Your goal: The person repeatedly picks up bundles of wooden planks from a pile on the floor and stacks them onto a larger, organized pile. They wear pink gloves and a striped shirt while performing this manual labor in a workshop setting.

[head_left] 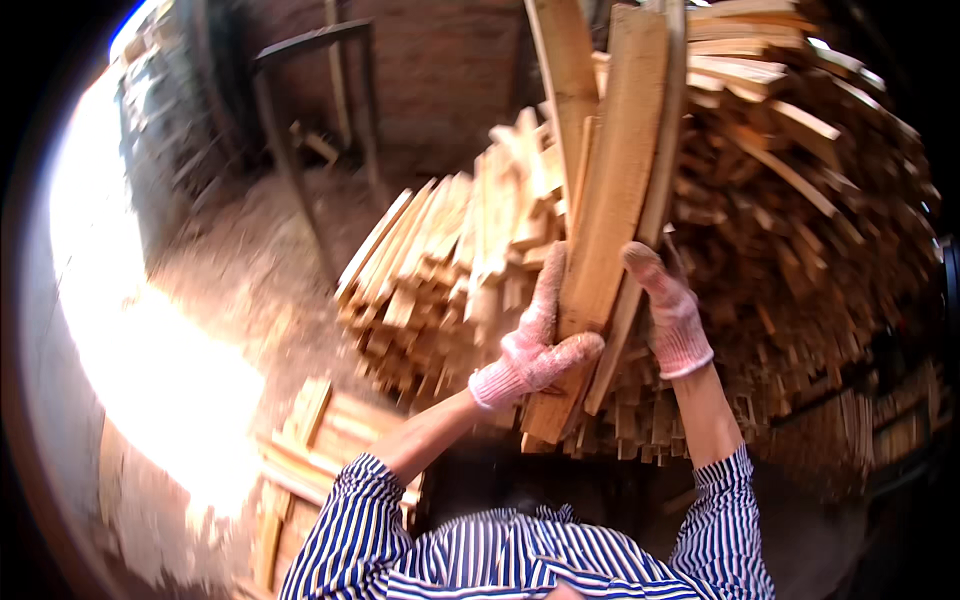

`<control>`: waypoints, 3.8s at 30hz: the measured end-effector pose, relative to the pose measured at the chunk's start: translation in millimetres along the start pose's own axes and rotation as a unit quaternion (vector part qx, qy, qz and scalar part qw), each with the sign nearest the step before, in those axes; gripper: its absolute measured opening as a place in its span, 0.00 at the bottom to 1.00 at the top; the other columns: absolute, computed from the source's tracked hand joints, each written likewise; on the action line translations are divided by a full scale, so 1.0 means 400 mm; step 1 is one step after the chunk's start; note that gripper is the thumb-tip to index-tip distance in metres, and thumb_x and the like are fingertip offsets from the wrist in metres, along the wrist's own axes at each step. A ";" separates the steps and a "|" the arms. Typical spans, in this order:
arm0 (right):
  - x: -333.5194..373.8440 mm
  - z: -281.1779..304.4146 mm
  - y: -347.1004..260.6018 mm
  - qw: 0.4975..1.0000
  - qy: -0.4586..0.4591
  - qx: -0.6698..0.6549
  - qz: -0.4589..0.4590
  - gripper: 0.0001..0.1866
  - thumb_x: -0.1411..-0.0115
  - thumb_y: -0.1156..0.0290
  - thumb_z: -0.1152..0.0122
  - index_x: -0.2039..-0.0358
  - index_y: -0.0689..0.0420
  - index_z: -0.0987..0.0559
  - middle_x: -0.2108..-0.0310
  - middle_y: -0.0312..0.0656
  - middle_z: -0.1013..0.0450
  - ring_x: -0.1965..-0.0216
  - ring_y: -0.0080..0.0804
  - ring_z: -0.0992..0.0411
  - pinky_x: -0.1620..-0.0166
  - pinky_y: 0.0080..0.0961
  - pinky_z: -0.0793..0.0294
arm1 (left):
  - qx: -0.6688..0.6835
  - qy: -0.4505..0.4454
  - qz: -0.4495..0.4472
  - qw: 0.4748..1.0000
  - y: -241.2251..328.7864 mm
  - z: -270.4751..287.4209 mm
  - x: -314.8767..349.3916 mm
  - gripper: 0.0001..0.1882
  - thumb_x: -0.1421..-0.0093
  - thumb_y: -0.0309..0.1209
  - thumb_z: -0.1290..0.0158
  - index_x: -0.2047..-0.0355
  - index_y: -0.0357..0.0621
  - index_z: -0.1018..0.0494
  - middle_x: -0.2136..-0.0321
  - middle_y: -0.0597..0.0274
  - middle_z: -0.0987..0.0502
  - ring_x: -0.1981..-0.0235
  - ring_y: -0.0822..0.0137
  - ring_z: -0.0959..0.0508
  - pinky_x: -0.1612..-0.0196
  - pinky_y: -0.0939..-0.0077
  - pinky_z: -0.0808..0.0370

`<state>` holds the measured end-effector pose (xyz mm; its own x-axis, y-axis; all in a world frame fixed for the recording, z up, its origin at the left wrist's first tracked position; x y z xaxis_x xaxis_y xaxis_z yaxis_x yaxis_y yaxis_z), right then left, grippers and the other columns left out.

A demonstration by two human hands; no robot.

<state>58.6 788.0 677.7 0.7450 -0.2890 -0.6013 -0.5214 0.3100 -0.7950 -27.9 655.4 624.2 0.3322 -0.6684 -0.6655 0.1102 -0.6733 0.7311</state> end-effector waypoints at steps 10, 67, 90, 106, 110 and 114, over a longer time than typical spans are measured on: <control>0.149 -0.910 0.249 0.952 -0.212 -0.115 -0.188 0.45 0.57 0.74 0.20 0.38 0.60 0.31 0.48 0.43 0.25 0.47 0.32 0.26 0.43 0.32 0.24 | -0.071 0.421 0.056 0.902 0.359 0.563 0.609 0.58 0.55 0.32 0.28 0.28 0.43 0.50 0.41 0.56 0.29 0.45 0.61 0.25 0.43 0.65 0.24; 0.938 -1.727 0.821 0.752 -0.471 0.240 -0.394 0.58 0.45 0.39 0.33 0.23 0.45 0.55 0.24 0.51 0.54 0.27 0.50 0.46 0.30 0.48 0.39 | 0.038 0.854 0.239 0.460 0.225 0.791 2.200 0.28 0.38 0.53 0.39 0.52 0.43 0.31 0.63 0.57 0.23 0.67 0.59 0.20 0.65 0.68 0.19; 1.042 -1.334 0.981 0.676 -0.530 0.243 -0.451 0.46 0.43 0.52 0.33 0.27 0.41 0.43 0.38 0.60 0.33 0.36 0.56 0.34 0.35 0.43 0.34 | 0.150 0.839 0.276 0.445 0.072 0.651 1.986 0.29 0.40 0.52 0.37 0.54 0.39 0.30 0.64 0.52 0.24 0.68 0.53 0.21 0.65 0.63 0.19; 1.071 -1.115 1.199 0.775 -0.436 0.075 -0.452 0.34 0.40 0.56 0.34 0.34 0.52 0.29 0.61 0.41 0.22 0.65 0.29 0.27 0.61 0.26 0.28 | 0.140 0.809 0.310 0.479 0.015 0.659 1.817 0.36 0.39 0.52 0.37 0.44 0.35 0.34 0.59 0.48 0.24 0.63 0.49 0.19 0.60 0.57 0.18; 0.963 -1.053 1.171 0.737 -0.385 -0.005 -0.555 0.30 0.40 0.58 0.31 0.40 0.59 0.23 0.65 0.28 0.23 0.73 0.15 0.37 0.70 0.16 0.37 | 0.166 0.812 0.298 0.474 0.027 0.616 1.885 0.33 0.39 0.52 0.37 0.49 0.37 0.32 0.62 0.51 0.24 0.65 0.53 0.20 0.61 0.59 0.18; 0.846 -1.122 0.981 0.766 -0.352 -0.082 -0.532 0.32 0.40 0.59 0.30 0.41 0.66 0.24 0.55 0.37 0.22 0.56 0.24 0.26 0.51 0.19 0.28 | 0.217 0.782 0.229 0.537 0.086 0.649 1.971 0.31 0.40 0.53 0.37 0.53 0.37 0.31 0.62 0.51 0.23 0.66 0.53 0.20 0.62 0.61 0.18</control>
<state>-80.8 405.3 126.2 0.7944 0.2780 0.5401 0.5342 0.1036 -0.8390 -5.2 23.1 85.6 0.6490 0.0600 0.7584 -0.4352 -0.7884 0.4348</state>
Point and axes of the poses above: each hand's wrist, its own x-axis away from the middle knuckle, its own z-axis out of the back of the hand, y = z × x, the point moved 9 cm from there along -x, towards the middle knuckle
